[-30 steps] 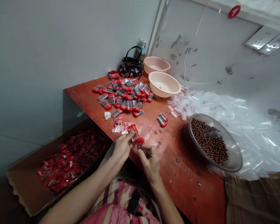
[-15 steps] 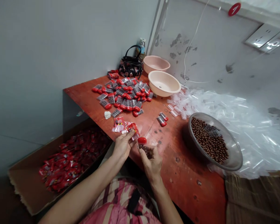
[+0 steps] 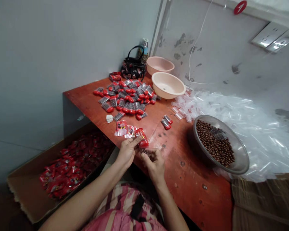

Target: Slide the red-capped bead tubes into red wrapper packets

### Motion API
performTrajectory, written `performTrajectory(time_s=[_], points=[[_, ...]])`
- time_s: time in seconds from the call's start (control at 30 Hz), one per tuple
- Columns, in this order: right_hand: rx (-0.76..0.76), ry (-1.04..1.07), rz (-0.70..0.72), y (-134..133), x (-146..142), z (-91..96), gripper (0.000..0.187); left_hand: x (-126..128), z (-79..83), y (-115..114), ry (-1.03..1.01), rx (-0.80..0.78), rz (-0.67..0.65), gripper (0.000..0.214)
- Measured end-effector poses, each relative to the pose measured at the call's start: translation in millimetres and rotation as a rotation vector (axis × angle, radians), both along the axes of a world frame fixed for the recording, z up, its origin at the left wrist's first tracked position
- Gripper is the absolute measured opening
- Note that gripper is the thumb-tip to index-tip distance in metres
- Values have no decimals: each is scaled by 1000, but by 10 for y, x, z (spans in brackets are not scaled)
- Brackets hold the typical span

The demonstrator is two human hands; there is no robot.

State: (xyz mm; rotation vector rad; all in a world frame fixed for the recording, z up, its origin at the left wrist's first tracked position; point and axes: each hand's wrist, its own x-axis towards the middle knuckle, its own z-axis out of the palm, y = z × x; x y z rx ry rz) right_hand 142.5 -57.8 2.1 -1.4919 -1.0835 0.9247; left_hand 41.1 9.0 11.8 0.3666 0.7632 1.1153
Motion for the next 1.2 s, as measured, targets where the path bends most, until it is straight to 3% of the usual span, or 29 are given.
performTrajectory(time_s=[0.1,0.3,0.5,0.6,0.73,0.9,1.2], points=[[-47,143,0,11,0,-26,19,-6,-2,2,33,48,-57,18],[7,78,-47,10,-10,-34,19,-15,-15,-31,74,38,-189,17],[-77,377,59,30,23,-37,21,-112,-11,-5,71,125,-407,18],[-43,288,17,20,5,-36,19,-127,-14,11,148,118,-392,17],[35,103,-87,17,-37,-32,19,-87,-26,-15,317,115,-277,17],[-65,369,8,65,-30,-43,20,-51,-67,-83,406,160,-229,22],[-68,483,-6,59,-17,-59,26,-132,-39,-198,87,100,-417,20]])
